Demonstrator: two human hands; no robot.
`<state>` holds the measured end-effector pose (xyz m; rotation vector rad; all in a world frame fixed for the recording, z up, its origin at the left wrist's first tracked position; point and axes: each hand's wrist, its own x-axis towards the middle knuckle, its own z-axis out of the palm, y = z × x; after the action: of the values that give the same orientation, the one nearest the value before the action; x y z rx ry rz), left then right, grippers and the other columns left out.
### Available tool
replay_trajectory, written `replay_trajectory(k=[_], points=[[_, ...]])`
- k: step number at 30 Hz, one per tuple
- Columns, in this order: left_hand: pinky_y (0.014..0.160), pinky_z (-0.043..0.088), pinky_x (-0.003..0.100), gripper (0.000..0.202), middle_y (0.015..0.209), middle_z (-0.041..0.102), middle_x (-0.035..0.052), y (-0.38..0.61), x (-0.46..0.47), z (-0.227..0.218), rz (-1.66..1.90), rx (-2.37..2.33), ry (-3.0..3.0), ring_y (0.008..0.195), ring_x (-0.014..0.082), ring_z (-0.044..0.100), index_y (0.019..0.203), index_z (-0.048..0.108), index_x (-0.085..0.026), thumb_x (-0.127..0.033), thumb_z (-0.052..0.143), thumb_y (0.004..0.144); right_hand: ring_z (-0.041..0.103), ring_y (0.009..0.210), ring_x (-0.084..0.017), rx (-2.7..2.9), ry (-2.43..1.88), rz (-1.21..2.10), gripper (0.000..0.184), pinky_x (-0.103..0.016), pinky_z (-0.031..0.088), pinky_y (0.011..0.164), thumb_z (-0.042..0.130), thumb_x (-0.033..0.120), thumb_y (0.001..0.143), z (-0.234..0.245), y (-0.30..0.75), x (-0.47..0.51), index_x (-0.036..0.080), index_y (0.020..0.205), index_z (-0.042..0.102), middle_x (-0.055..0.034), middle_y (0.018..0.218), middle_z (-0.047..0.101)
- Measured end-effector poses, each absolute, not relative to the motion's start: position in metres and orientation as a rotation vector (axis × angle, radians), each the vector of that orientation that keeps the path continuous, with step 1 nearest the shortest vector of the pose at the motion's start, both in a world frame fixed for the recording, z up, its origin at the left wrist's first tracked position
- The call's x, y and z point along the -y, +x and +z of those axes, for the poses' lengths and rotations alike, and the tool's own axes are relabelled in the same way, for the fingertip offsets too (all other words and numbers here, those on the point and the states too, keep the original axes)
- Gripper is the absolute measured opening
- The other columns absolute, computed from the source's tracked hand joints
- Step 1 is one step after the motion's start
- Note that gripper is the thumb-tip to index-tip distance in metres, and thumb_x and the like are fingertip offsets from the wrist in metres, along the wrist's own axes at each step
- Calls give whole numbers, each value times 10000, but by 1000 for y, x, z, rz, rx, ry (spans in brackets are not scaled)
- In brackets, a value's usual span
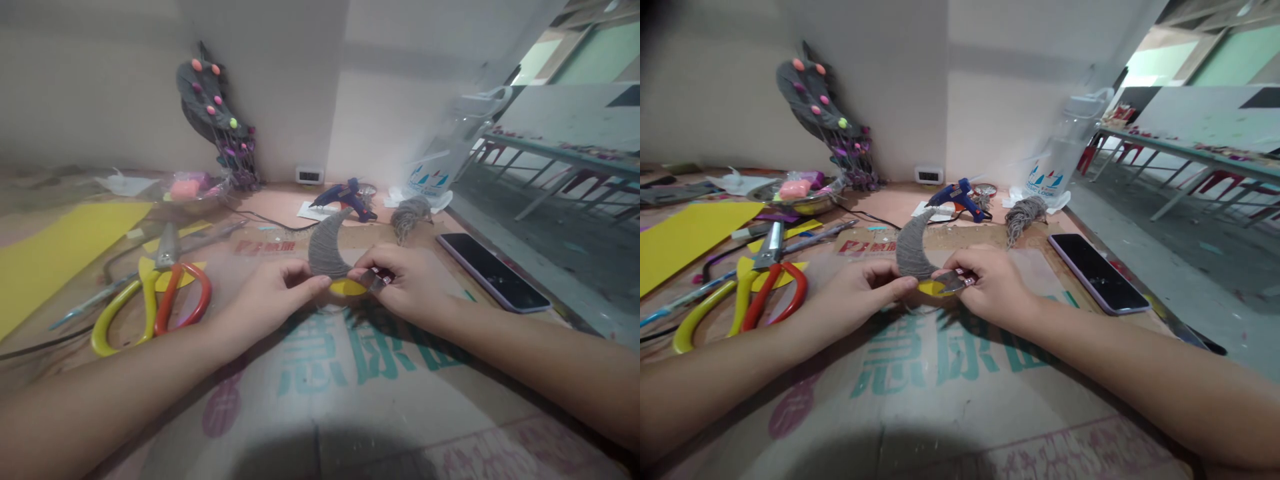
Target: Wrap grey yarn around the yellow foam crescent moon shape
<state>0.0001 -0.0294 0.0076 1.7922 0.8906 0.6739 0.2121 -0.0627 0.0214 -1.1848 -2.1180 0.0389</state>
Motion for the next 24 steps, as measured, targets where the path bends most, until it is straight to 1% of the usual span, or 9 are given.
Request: replay_trajectory(k=[2,4,7,10,14,16,20,22,24], points=[[617,412,244,282,741,662,19,0,30,8,676,-882,1811,686,156,570,790,671,-160,-395,542,879,545,542,-101,2078,-1214,71,138,-206,354,497,605,205,826,21,212,62,166,708,665,-1,628,657],[622,406,238,284,729,652,15,0,29,7,682,-850,1816,680,149,559,771,668,-161,-367,517,895,528,518,-93,2035,-1234,101,156,-200,340,474,605,215,832,22,212,61,162,695,659,4,609,647],[633,411,234,283,754,655,16,0,28,6,694,-824,1795,698,148,561,801,670,-165,-352,488,912,490,477,-81,2004,-1245,126,176,-197,322,455,603,219,838,23,211,61,159,678,648,18,571,620],[635,415,228,264,763,648,9,1,28,5,699,-822,1782,703,143,559,809,662,-167,-330,484,915,497,490,-83,1996,-1241,141,195,-196,321,458,598,239,844,25,211,62,162,669,638,16,583,622],[633,425,220,209,759,626,-10,2,28,5,733,-811,1772,704,134,552,928,665,-183,-299,492,911,487,486,-80,1975,-1256,167,219,-196,318,462,580,261,856,26,211,63,165,664,622,19,581,609],[649,443,227,214,778,625,-6,2,28,5,749,-824,1753,725,141,560,943,658,-184,-331,508,904,469,469,-76,1947,-1271,185,225,-198,319,463,573,266,859,26,211,62,166,662,614,26,561,588],[684,470,257,299,804,629,8,1,28,5,756,-853,1704,761,160,583,851,630,-169,-448,526,883,493,490,-84,1945,-1274,193,218,-202,338,481,567,261,864,23,211,61,164,675,618,19,572,600],[682,451,260,332,772,622,4,1,29,6,739,-887,1757,755,160,582,800,616,-164,-472,520,882,523,525,-93,1985,-1231,165,211,-202,349,493,570,260,862,21,212,61,160,687,630,2,606,627],[643,417,255,356,720,604,-4,0,29,7,697,-949,1833,713,152,561,742,601,-163,-482,523,878,539,551,-98,2038,-1182,124,196,-201,356,506,576,245,855,19,212,61,157,692,640,-10,628,642]])
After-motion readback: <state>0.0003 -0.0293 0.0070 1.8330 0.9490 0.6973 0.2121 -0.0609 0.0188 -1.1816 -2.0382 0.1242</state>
